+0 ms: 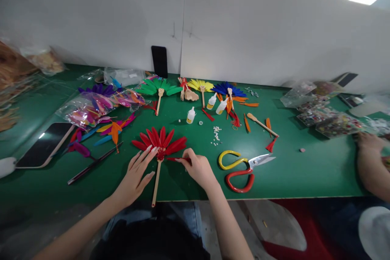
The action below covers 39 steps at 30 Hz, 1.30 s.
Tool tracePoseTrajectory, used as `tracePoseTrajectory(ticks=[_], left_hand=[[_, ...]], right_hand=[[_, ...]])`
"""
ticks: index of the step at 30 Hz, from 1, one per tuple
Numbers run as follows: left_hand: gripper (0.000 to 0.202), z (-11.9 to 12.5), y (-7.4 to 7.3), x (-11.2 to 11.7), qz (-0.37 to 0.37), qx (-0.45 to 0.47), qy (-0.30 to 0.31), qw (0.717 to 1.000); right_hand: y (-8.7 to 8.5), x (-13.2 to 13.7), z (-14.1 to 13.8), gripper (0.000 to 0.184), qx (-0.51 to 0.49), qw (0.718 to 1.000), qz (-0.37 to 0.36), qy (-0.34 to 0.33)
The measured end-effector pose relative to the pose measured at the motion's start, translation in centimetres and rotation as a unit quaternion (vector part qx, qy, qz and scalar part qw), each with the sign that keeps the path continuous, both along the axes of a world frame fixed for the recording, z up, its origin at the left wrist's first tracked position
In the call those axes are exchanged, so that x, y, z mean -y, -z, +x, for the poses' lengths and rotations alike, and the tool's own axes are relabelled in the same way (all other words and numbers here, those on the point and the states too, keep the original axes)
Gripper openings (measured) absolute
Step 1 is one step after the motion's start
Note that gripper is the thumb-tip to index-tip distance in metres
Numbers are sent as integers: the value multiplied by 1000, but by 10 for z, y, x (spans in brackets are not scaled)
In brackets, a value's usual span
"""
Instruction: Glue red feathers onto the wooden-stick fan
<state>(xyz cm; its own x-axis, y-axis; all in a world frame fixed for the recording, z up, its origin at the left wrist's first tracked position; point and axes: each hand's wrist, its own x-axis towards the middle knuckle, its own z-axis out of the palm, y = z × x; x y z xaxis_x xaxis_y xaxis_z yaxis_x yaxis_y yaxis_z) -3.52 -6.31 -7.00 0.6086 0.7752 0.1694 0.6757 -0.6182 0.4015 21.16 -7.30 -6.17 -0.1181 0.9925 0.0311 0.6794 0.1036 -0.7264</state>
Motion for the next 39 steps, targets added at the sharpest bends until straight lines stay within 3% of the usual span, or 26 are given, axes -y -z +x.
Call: tracePoseTrajectory(ticks=[9,18,26,39], left_hand=[[67,2,-4,2,28,-45,40,998],[70,1,-2,4,64,-60,47,995],[71,2,-1,5,90,-71,52,992],[72,1,5,6,101,-66,47,992]], right_hand=[[-6,-3,-3,27,-130,989,-48,47],[12,-7,-4,25,-253,958,-65,118],[19,-14,-3,33,-243,960,-51,131],[14,-22,1,47,-268,952,-100,113]])
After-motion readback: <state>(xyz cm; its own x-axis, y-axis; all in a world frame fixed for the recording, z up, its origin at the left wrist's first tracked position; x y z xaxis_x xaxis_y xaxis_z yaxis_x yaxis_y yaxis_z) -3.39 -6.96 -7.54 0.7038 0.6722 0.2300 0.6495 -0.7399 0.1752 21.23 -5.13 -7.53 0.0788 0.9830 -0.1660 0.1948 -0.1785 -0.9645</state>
